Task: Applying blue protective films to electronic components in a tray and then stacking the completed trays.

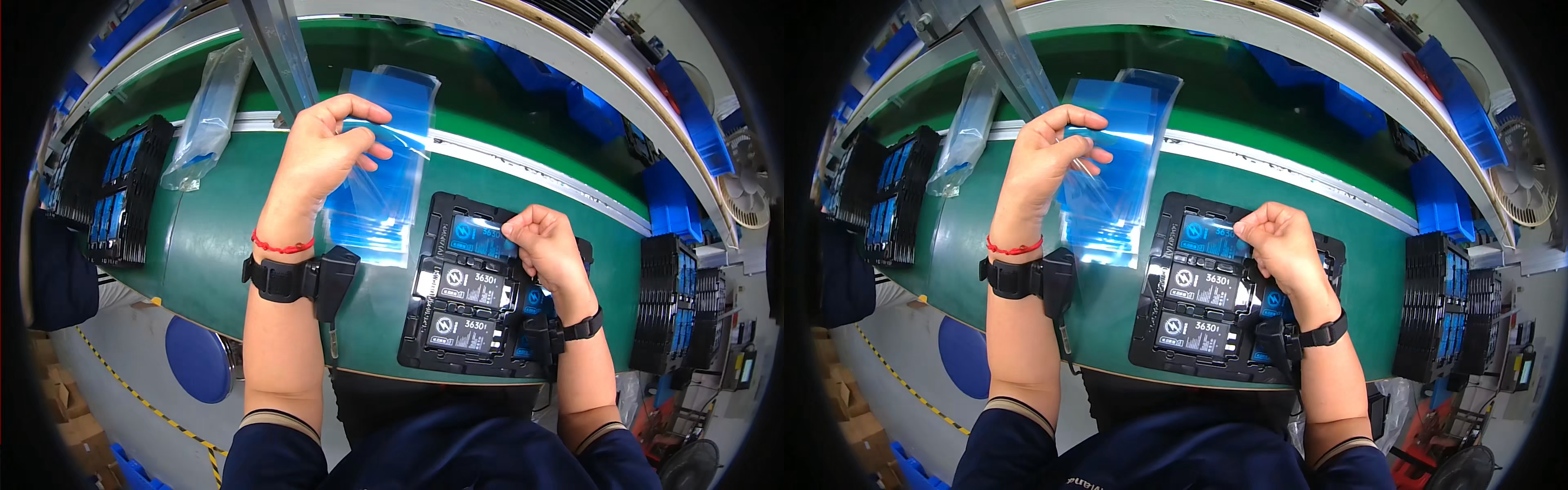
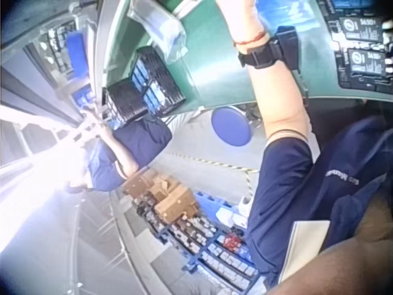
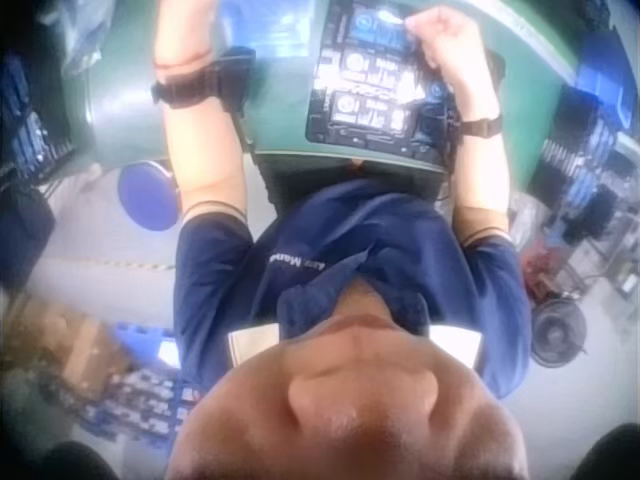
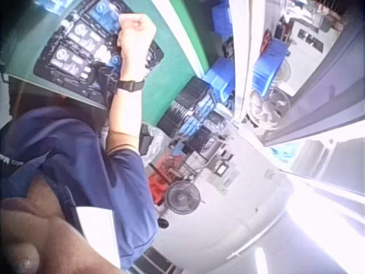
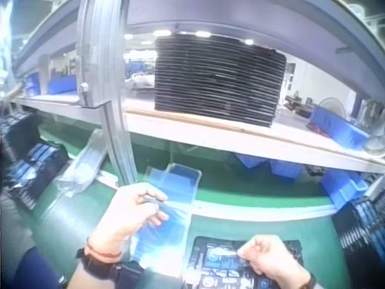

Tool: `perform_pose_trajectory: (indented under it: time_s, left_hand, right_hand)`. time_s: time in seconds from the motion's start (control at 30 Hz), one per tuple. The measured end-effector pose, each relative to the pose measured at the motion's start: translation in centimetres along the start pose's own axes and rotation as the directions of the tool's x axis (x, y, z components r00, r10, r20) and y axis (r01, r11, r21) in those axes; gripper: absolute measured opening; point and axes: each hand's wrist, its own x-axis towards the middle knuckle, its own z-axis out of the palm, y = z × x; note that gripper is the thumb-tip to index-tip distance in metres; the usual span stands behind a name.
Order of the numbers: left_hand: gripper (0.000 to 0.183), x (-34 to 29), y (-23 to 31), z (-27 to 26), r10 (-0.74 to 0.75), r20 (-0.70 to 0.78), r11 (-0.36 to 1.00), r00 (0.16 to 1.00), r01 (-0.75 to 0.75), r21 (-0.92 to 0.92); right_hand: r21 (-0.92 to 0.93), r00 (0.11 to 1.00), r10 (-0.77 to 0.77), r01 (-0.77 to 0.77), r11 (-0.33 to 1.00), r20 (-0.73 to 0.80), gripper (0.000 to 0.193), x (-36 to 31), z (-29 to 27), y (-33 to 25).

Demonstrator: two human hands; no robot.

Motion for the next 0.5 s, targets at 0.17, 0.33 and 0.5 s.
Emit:
perform_pose_trajectory:
  time_s: [0.17,0.33,0.5]
  left_hand:
    - [0.025,0.15,-0.33,0.05,-0.009,0.0,1.0,1.0,0.009,0.008]
    - [0.025,0.11,-0.39,0.03,-0.004,0.004,1.0,1.0,0.004,0.012]
    - [0.024,0.04,-0.49,0.07,-0.004,0.008,1.0,1.0,0.004,0.017]
  right_hand:
    - [0.007,1.0,-0.008,0.008,1.0,0.005,0.009,0.05,0.1,0.21]
    - [0.005,1.0,0.001,-0.001,1.0,0.001,0.009,-0.14,0.24,0.06]
    - [0.003,1.0,-0.001,0.001,1.0,-0.007,0.008,-0.19,0.28,0.15]
